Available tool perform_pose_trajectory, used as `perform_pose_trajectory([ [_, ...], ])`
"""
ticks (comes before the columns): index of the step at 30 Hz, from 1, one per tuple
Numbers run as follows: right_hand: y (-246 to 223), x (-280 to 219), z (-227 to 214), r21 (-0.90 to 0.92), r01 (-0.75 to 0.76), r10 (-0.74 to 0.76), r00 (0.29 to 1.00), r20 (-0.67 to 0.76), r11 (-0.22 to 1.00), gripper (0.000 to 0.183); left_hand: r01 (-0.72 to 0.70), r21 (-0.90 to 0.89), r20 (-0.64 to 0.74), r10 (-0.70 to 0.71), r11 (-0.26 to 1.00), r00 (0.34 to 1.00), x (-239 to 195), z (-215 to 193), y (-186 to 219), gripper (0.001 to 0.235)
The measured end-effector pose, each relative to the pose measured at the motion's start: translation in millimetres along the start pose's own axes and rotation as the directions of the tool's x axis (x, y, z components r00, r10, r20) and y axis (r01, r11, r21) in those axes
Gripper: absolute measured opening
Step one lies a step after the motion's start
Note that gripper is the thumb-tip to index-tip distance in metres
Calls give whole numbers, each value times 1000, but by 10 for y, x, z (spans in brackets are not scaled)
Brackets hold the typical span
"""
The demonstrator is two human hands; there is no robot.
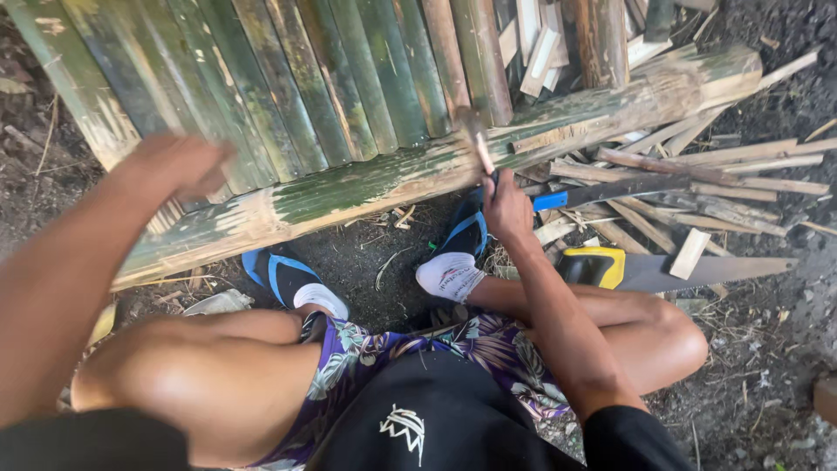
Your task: The person assembles a bamboo structure by placing split bamboo slats into a frame and securing them with nails using a hammer. They also use a machete to trim and shape bamboo pieces to fit the structure.
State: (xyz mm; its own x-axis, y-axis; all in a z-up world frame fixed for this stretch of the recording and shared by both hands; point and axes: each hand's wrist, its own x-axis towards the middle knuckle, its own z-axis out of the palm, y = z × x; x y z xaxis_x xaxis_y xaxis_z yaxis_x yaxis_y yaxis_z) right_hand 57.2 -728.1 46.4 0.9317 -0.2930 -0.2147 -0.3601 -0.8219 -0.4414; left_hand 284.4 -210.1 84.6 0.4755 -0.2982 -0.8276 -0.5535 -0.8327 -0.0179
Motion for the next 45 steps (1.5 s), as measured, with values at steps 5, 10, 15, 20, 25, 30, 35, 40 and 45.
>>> perform_pose_trajectory([
  [5,-160,4,116,120,-16,31,991,-133,993,21,198,-221,250,-141,955,958,-680,2329,-341,31],
  [10,-87,-142,171,183,-81,93,994,-59,980,25,322,-457,221,-245,829,944,-1005,3372,-8,30],
  [15,-45,-143,299,183,-133,146,988,-60,974,29,329,-557,178,-278,762,944,-1075,3498,218,28],
  [20,-233,-208,279,173,-205,211,977,-20,963,33,343,-611,174,-302,714,937,-1244,3556,206,27],
  [25,-253,-250,355,267,-139,163,984,-70,954,35,346,-559,183,-295,754,938,-1404,3405,-141,26],
  [30,-230,-259,273,342,-102,144,985,-99,934,34,270,-449,98,-254,851,962,-1163,2657,-587,25],
  [35,-289,-379,64,381,-203,259,961,-101,902,35,-19,-219,-214,-29,976,976,-646,931,-431,24],
  [40,-225,-497,-66,465,-167,254,959,-130,869,36,-397,-138,-464,295,907,835,459,-662,1341,34],
  [45,-158,-568,-231,447,-227,280,958,-55,865,37,-649,-346,-757,207,677,620,1191,-1218,3008,24],
])
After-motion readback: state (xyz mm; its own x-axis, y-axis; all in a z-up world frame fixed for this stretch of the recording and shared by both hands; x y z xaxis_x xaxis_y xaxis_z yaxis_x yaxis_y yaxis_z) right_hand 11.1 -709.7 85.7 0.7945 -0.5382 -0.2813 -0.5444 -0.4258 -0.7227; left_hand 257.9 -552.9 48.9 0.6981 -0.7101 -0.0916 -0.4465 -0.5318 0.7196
